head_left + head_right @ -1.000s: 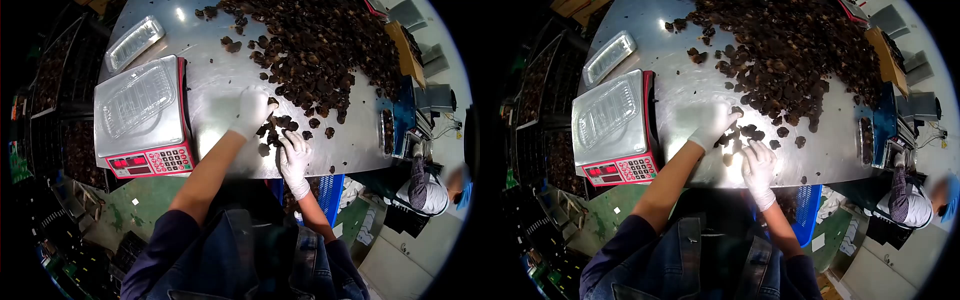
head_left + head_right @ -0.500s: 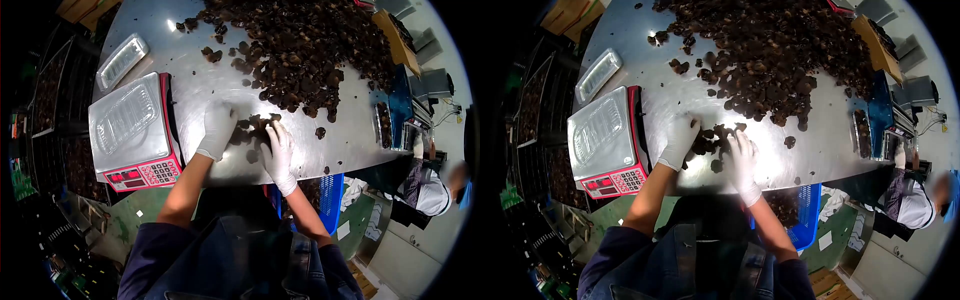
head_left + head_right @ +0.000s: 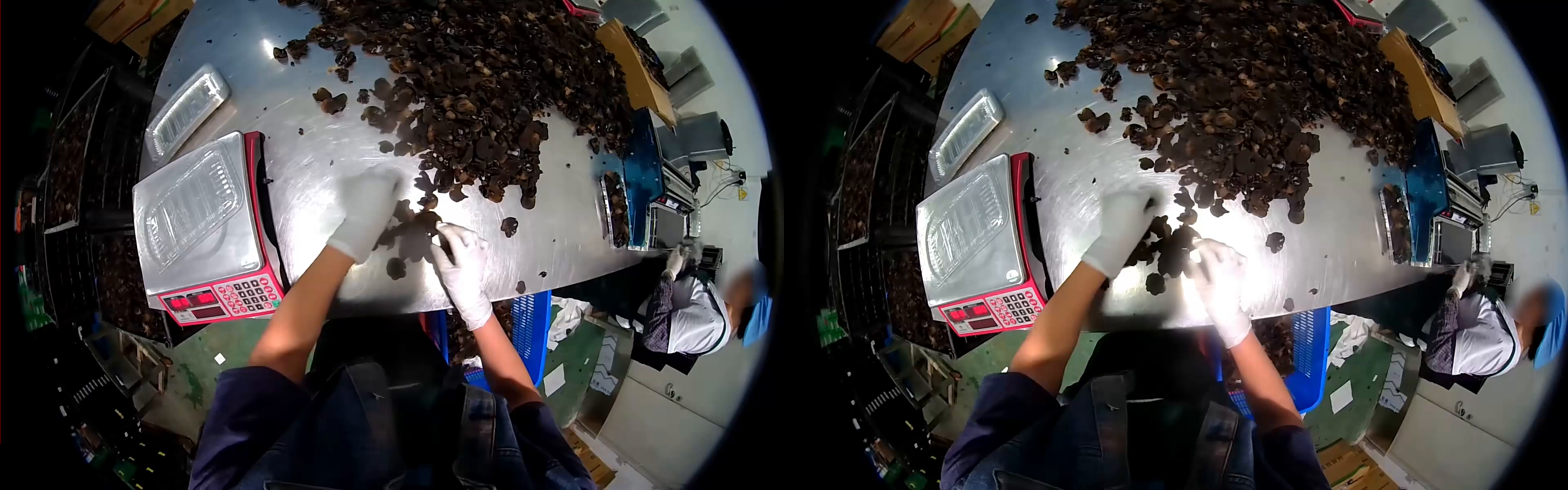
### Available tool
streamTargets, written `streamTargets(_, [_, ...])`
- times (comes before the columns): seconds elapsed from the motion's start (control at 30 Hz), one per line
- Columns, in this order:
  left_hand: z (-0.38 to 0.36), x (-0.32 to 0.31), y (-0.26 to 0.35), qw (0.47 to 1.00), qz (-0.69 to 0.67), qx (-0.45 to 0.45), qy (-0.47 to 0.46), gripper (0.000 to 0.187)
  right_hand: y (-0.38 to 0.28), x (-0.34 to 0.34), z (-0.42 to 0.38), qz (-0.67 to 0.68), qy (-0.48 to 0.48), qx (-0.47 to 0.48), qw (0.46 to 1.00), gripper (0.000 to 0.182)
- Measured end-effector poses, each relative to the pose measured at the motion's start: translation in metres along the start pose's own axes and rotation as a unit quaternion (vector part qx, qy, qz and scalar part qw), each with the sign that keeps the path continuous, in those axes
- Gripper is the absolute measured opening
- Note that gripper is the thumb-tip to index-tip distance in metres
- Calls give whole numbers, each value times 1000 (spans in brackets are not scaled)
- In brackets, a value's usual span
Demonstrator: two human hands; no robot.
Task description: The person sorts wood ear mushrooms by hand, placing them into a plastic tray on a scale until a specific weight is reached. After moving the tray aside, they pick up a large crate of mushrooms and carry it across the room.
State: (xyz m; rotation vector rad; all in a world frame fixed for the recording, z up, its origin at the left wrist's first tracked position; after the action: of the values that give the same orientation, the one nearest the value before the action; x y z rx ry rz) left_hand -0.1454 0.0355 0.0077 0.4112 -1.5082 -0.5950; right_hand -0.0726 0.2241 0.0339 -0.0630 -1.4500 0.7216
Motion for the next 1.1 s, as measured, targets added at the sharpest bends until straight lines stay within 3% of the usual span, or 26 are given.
streamTargets(0.1, [-15, 2, -15, 999, 37, 20, -14, 17, 36, 14, 6, 112, 78, -88, 987, 24])
streamTargets(0.17, [-13, 5, -13, 998, 58, 35, -11, 20, 51, 22, 25, 58, 113, -125, 984, 22])
streamTargets(0.23, [0, 6, 13, 998, 45, 31, -41, 22, 73, 6, 47, 76, 41, -204, 975, 24])
streamTargets(0.3, [14, -9, 29, 997, 44, 38, -42, 24, 69, 0, 58, 9, 14, -180, 984, 22])
streamTargets(0.37, [25, -19, 48, 994, 3, -102, 42, 9, 79, -8, 55, 4, 2, -169, 986, 19])
streamTargets(0.5, [42, -52, 39, 993, 86, -79, 0, 12, 80, 5, 21, 31, 43, -171, 984, 11])
streamTargets(0.57, [42, -56, 25, 999, 9, -43, -17, 10, 80, 17, 3, 134, 58, -201, 969, 11])
streamTargets(0.6, [34, -37, 29, 994, -26, -102, 33, 14, 72, 24, 1, 169, 41, -233, 957, 9])
streamTargets(0.63, [24, -20, 27, 990, -63, -115, 58, 12, 71, 22, -3, 173, 40, -211, 961, 9])
streamTargets(0.7, [12, -16, 8, 999, -32, -39, -21, 10, 56, 15, -7, 223, 13, -141, 964, 12])
streamTargets(0.73, [2, -3, 6, 999, -29, -37, -21, 10, 45, 13, -2, 188, 5, -81, 979, 19])
streamTargets(0.87, [-44, 30, -11, 998, -61, -1, 12, 10, 40, 3, 29, 163, 13, -85, 983, 40])
streamTargets(0.9, [-54, 33, -16, 998, -62, 16, 27, 12, 41, 0, 40, 114, 15, -70, 991, 41])
streamTargets(1.03, [-74, 40, -19, 997, -42, 33, 55, 16, 44, -14, 91, -66, -69, -197, 976, 44])
streamTargets(1.07, [-77, 41, -19, 997, -43, 36, 56, 16, 46, -21, 97, -137, -68, -168, 974, 44])
streamTargets(1.1, [-80, 42, -18, 997, -40, 42, 46, 21, 44, -21, 100, -120, -37, -132, 983, 38])
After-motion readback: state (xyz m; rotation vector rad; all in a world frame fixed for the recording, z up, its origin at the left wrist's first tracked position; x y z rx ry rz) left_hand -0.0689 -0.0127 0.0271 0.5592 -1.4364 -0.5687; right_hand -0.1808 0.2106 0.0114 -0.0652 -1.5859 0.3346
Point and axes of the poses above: each hand's wrist, its own z-axis towards the middle knuckle, its own x-axis out of the back of the hand, y = z × x, the point moved 6 cm from there along z, towards the middle knuckle, and after that the axes turned 9 degrees about -y, right-handed, at the moved point
